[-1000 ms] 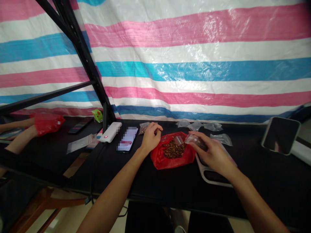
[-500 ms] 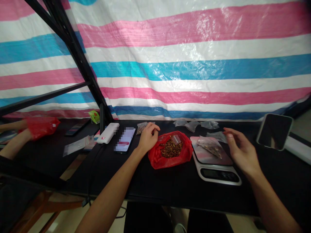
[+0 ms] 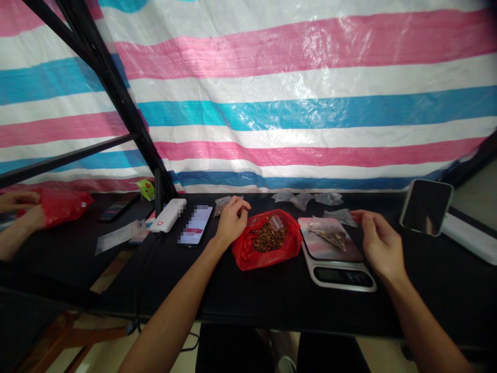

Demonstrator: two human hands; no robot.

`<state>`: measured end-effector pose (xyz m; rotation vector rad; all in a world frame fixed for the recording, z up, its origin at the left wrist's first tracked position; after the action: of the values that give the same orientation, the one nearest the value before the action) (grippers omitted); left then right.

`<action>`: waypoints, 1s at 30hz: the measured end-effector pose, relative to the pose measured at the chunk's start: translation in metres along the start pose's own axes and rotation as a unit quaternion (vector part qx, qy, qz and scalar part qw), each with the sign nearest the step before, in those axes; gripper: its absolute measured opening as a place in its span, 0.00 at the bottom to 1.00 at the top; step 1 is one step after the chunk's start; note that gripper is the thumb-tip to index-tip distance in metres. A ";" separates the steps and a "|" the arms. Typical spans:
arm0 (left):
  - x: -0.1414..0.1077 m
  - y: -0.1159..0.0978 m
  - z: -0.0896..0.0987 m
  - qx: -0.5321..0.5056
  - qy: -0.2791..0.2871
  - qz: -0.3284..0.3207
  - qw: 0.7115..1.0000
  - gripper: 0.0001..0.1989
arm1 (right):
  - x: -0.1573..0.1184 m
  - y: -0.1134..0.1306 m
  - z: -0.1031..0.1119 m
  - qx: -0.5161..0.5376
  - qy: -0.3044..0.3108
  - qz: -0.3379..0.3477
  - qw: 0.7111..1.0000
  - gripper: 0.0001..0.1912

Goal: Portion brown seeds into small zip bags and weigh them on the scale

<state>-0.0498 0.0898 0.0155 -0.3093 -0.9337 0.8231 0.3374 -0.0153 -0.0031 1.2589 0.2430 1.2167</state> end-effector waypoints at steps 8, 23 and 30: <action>0.001 -0.002 0.003 -0.002 -0.007 -0.002 1.000 0.13 | -0.002 0.007 -0.004 0.012 0.030 0.038 0.999 0.19; 0.001 -0.002 0.004 -0.009 -0.010 -0.002 1.000 0.12 | -0.003 0.018 -0.050 -0.184 0.235 0.125 0.946 0.30; 0.001 -0.005 0.005 -0.004 -0.011 -0.005 1.000 0.12 | 0.008 0.037 -0.057 -0.202 0.225 0.157 0.940 0.34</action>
<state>-0.0509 0.0863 0.0215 -0.3024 -0.9579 0.8152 0.2796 0.0180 0.0095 0.6650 0.1134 1.7269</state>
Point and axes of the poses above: each hand's wrist, its own x-axis towards the middle knuckle, its own z-axis out of the back of the hand, y = z × x, the point moved 9 cm from there along x, towards the middle knuckle, and after that the axes turned 8 degrees about y, right-handed, at the moved point
